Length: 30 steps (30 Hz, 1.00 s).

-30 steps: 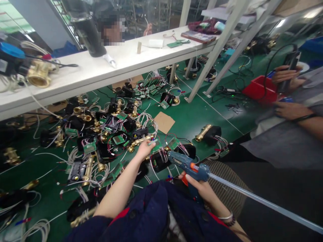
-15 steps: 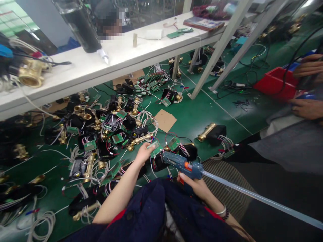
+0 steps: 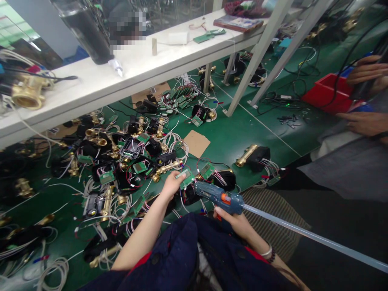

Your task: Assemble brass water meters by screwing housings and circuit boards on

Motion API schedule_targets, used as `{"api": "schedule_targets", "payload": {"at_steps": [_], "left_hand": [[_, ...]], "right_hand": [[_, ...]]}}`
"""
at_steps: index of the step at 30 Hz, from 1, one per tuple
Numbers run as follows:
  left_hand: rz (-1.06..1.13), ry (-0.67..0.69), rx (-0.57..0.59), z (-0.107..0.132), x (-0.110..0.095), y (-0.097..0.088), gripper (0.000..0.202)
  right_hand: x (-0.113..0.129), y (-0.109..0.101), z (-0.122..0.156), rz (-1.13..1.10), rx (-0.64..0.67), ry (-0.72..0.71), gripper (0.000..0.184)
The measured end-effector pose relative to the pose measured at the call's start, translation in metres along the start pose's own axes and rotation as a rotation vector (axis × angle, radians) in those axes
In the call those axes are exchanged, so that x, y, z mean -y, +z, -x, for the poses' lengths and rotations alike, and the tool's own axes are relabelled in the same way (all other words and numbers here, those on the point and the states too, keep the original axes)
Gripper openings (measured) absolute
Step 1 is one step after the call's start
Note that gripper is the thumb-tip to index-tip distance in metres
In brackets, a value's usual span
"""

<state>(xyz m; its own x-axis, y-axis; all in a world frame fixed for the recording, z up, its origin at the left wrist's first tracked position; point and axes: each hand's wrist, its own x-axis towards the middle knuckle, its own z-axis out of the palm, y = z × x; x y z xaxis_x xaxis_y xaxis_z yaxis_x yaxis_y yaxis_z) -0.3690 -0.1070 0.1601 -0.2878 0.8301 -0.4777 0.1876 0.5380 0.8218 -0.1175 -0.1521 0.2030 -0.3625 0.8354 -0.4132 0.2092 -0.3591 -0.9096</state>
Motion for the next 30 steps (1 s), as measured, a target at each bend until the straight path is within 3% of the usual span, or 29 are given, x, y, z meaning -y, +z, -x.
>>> {"api": "schedule_targets", "payload": {"at_steps": [30], "left_hand": [[0.019, 0.003, 0.045, 0.002, 0.002, -0.004, 0.023]], "right_hand": [[-0.015, -0.004, -0.001, -0.025, -0.028, -0.030, 0.044]]}}
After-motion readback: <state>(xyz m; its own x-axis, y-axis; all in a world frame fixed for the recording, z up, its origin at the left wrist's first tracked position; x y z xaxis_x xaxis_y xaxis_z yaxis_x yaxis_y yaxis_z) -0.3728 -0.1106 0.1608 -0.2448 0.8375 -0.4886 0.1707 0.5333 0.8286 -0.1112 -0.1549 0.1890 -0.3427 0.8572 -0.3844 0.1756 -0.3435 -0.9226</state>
